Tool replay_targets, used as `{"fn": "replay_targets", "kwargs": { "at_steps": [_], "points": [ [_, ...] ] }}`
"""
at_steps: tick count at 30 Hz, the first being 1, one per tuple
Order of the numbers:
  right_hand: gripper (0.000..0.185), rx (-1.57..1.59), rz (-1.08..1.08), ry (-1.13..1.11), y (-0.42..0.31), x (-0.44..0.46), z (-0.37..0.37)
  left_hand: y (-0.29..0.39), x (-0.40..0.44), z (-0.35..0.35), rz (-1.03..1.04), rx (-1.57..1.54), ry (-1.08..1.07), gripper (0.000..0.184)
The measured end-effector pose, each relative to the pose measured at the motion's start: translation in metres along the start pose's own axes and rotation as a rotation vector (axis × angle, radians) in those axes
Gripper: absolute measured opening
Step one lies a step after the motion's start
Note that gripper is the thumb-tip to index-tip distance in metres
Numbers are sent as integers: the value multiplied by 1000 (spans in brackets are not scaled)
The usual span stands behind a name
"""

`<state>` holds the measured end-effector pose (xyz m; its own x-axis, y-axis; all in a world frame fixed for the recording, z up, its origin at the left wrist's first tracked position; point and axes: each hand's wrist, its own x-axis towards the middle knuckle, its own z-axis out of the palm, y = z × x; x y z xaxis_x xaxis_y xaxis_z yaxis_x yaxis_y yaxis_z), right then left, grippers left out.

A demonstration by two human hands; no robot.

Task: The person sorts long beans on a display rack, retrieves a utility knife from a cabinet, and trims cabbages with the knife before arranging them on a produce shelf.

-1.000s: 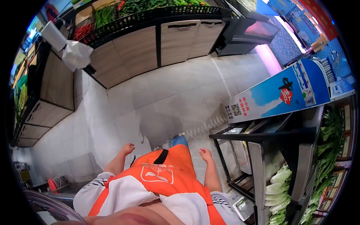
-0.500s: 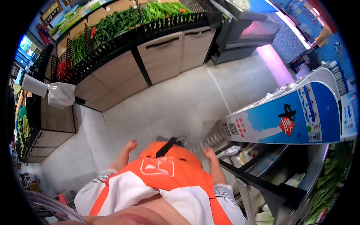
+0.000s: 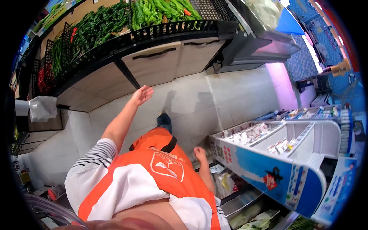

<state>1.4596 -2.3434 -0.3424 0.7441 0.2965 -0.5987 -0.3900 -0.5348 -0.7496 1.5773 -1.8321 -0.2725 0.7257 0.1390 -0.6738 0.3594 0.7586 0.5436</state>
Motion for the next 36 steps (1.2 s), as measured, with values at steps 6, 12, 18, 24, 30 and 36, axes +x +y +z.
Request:
{"fn": "replay_targets", "kwargs": {
  "at_steps": [6, 12, 18, 24, 30, 36],
  "points": [
    [25, -17, 497, 143, -30, -18, -85, 98, 143, 51, 64, -208, 336, 66],
    [29, 330, 492, 344, -103, 53, -95, 123, 221, 61, 51, -477, 549, 84],
    [40, 110, 294, 24, -152, 161, -130, 91, 228, 65, 217, -764, 338, 84],
    [40, -284, 219, -290, -184, 324, -229, 75, 178, 89, 274, -552, 508, 71],
    [38, -364, 104, -402, -341, 431, -258, 13, 124, 94, 361, -331, 871, 72],
    [35, -578, 119, -596, -356, 505, -214, -12, 45, 102, 318, 417, 1469, 73]
  ]
}}
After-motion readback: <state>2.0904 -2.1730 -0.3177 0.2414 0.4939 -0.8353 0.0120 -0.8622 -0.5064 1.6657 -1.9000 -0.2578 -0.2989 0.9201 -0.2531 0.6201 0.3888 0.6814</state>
